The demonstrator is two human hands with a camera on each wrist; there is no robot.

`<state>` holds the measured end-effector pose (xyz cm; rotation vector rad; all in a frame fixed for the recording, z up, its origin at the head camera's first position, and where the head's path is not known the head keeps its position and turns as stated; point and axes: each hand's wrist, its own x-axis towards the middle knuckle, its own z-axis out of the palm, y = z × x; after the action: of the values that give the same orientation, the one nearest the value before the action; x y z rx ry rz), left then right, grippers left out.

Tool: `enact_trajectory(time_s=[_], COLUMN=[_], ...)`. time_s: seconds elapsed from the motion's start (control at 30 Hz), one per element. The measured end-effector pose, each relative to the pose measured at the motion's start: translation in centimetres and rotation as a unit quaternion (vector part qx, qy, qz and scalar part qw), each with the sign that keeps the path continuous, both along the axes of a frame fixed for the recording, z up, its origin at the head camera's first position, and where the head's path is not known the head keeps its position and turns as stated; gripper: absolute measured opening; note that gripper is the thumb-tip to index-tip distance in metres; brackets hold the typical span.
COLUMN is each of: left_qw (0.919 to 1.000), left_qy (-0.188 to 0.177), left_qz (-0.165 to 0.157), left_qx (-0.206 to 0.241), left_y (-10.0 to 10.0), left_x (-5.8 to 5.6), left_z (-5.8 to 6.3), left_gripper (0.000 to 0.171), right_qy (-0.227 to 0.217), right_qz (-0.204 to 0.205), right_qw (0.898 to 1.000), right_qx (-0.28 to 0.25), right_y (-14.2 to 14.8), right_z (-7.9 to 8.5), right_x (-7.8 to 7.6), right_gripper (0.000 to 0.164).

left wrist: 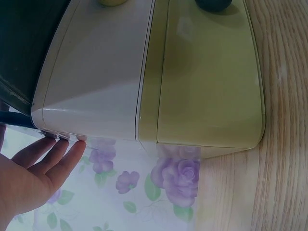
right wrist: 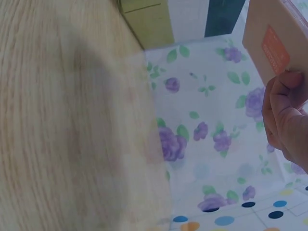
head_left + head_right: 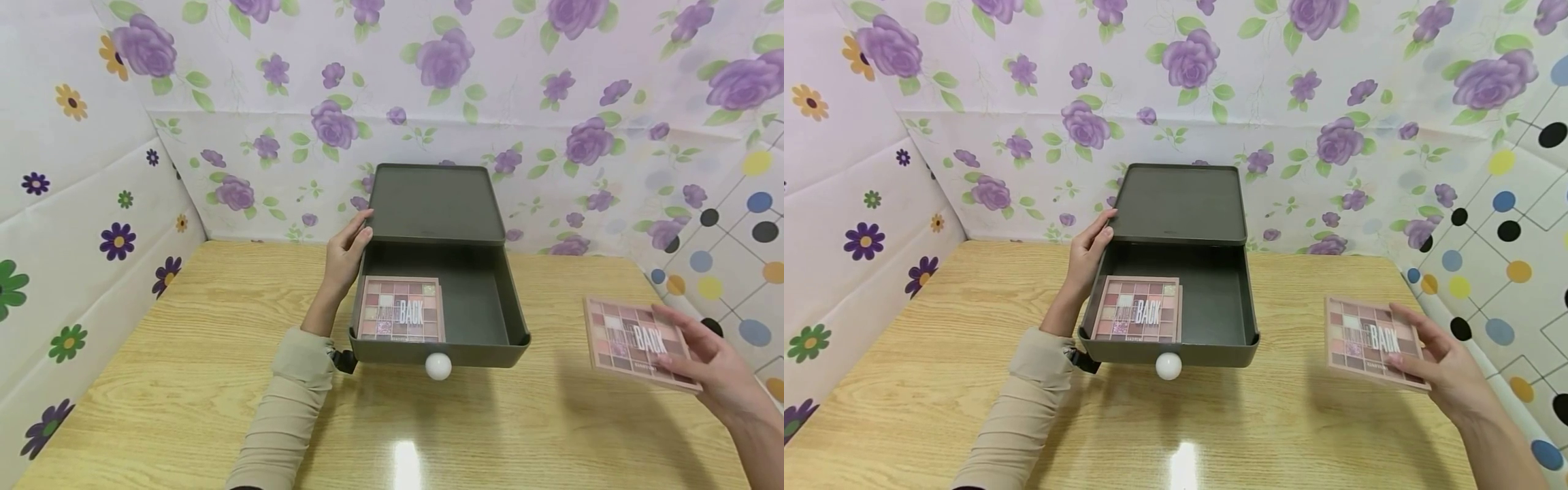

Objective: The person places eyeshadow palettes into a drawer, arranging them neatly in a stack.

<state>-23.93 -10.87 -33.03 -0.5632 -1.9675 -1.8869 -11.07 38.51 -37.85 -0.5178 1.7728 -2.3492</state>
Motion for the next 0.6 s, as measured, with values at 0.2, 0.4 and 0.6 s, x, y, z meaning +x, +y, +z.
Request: enact_trajectory(time_s=[0.2, 0.4, 0.6], left_qw=[1.0000, 1.0000, 1.0000], left_qy=[0.001, 0.005, 0.002], left_qz=[0.001, 0.002, 0.003], left_qx=[-0.001, -0.002, -0.001], left_y=[0.0, -0.1, -0.1], left_x=[0.1, 0.0, 0.0], left_z=[0.0, -0.1, -0.1], left_gripper=[0.040, 0.040, 0.040], right_qy=[0.000, 0.007, 0.012], right_qz=[0.010, 0.003, -0.005], right_qw=[1.000, 1.000, 1.000], right_qx=[-0.011, 0.003, 0.016], right_y=[-1.0, -2.2, -3.5], right_z=[1.1, 2.1, 3.2], right_x=[0.0, -0.1, -0.2], right_gripper=[0.068, 0.068, 0.068])
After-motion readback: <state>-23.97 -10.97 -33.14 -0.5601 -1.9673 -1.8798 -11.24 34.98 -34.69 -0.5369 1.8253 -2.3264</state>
